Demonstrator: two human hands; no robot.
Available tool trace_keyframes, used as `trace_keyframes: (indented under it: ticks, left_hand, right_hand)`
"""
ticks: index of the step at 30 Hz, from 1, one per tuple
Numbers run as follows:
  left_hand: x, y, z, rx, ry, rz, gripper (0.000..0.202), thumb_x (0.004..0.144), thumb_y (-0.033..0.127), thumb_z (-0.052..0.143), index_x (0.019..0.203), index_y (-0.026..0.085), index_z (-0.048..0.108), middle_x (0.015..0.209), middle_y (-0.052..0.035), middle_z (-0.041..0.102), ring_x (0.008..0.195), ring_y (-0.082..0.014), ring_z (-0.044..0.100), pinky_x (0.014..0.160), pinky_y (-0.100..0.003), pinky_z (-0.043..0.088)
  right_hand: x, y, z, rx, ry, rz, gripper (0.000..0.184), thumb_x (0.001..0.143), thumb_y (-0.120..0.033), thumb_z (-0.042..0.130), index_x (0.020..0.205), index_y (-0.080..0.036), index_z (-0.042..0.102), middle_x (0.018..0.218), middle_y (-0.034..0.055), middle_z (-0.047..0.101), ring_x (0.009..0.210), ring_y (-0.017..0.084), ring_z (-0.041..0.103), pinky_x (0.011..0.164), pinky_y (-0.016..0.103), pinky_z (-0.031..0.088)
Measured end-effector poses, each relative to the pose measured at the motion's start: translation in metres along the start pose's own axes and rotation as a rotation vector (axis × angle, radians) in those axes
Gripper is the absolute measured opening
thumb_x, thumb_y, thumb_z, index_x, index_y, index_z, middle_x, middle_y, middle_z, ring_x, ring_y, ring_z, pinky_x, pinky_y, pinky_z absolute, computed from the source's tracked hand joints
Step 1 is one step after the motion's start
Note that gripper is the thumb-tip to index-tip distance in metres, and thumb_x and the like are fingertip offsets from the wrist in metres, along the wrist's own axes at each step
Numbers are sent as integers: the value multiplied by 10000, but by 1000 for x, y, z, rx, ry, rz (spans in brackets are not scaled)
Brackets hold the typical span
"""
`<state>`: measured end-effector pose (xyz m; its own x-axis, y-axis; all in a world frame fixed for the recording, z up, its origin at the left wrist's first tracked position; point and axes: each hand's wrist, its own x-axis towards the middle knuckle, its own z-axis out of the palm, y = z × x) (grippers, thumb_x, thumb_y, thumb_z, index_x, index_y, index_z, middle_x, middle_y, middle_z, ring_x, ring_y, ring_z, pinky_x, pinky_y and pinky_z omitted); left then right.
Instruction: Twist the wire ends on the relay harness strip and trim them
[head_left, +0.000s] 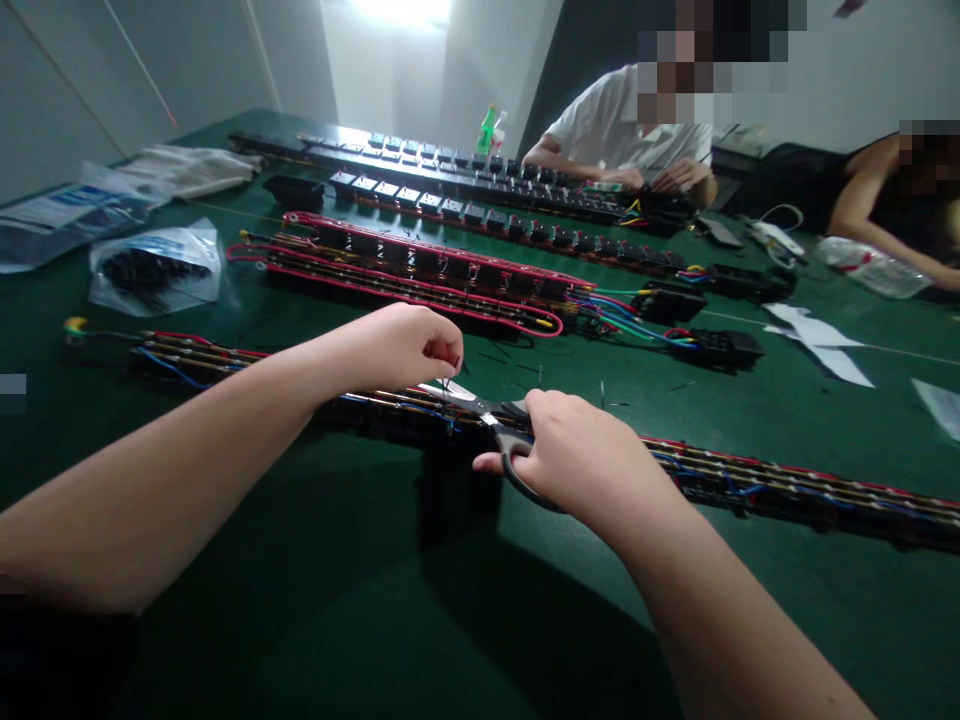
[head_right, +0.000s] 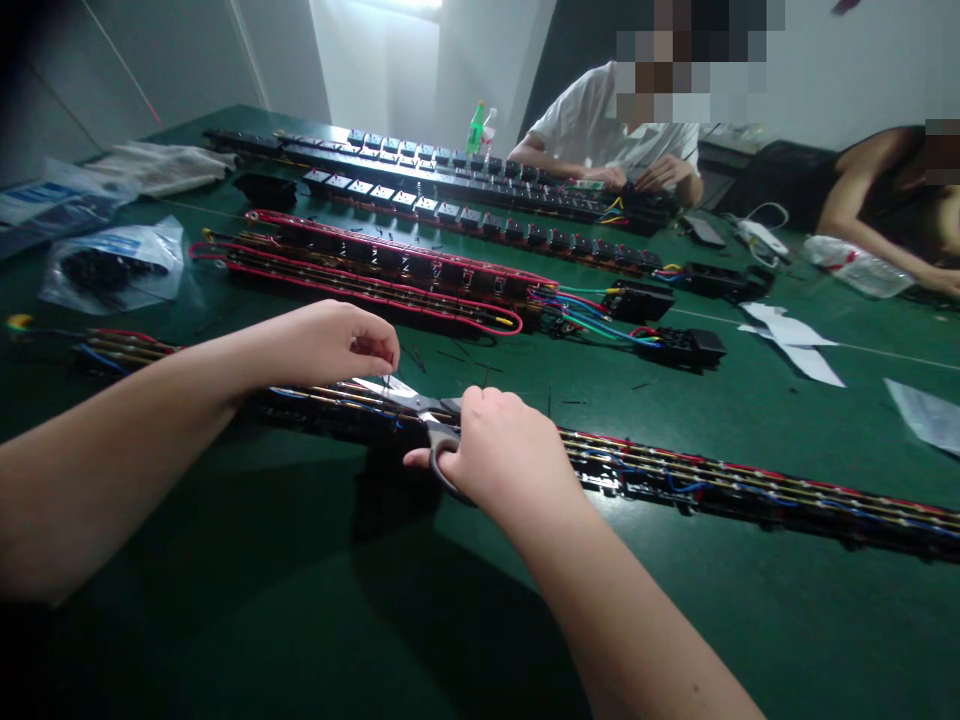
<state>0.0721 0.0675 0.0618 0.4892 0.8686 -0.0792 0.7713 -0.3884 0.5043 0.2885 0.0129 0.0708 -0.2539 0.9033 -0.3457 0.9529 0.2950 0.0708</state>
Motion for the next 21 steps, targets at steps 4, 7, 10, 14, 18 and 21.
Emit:
trace_keyframes:
  ticks: [4, 7, 10, 14, 18, 21]
  left_hand:
    - [-1, 3, 0, 27, 20, 21, 205, 797, 257, 565, 888, 202, 741, 783, 19, 715, 693, -113, 599, 647, -223, 397]
    - [-2, 4, 1, 28, 22, 26, 188, 800, 237, 567, 888, 207, 730, 769, 25, 701, 672, -112, 582, 633, -227, 387]
    - [-3, 5, 2, 23, 22, 44, 178, 816, 231, 564, 898, 213, 721, 780, 28, 696, 671, -113, 574, 637, -230, 385]
    - [-5, 8, 2, 27, 23, 50, 178, 821, 223, 555, 889, 213, 719, 777, 29, 689, 674, -110, 572, 644, -230, 384]
    - [-6, 8, 1, 36, 17, 55, 184, 823, 219, 545, 892, 213, 716, 785, 27, 691, 685, -115, 576, 649, -233, 383]
    - [-6, 7, 1, 41, 27, 51, 193, 825, 219, 542, 903, 212, 718, 804, 22, 700, 694, -119, 578, 659, -234, 385]
  right_hand:
    - [-2, -1, 1, -33, 26, -15, 740, 763, -821, 618, 1096, -160, 622, 1125, 175, 678, 1051, 358, 656, 845, 441, 565]
    - [-3, -2, 1, -49, 36, -25, 761, 756, -833, 613, 1110, -159, 618, 1129, 180, 669, 1050, 353, 645, 871, 438, 554]
    - [-1, -3, 4, -62, 69, -39, 778, 752, -826, 626, 1122, -142, 612, 1132, 183, 661, 1051, 356, 638, 891, 442, 547]
    - [0, -3, 9, -55, 115, -62, 717, 785, -773, 638, 1108, -134, 613, 1116, 179, 664, 1042, 353, 642, 879, 439, 549]
    - [2, -4, 12, -46, 147, -75, 685, 783, -747, 659, 1089, -137, 620, 1074, 170, 678, 1010, 350, 654, 846, 428, 550]
    - [5, -2, 13, -47, 192, -95, 567, 826, -641, 667, 1086, -139, 626, 1049, 157, 692, 996, 338, 667, 808, 404, 543]
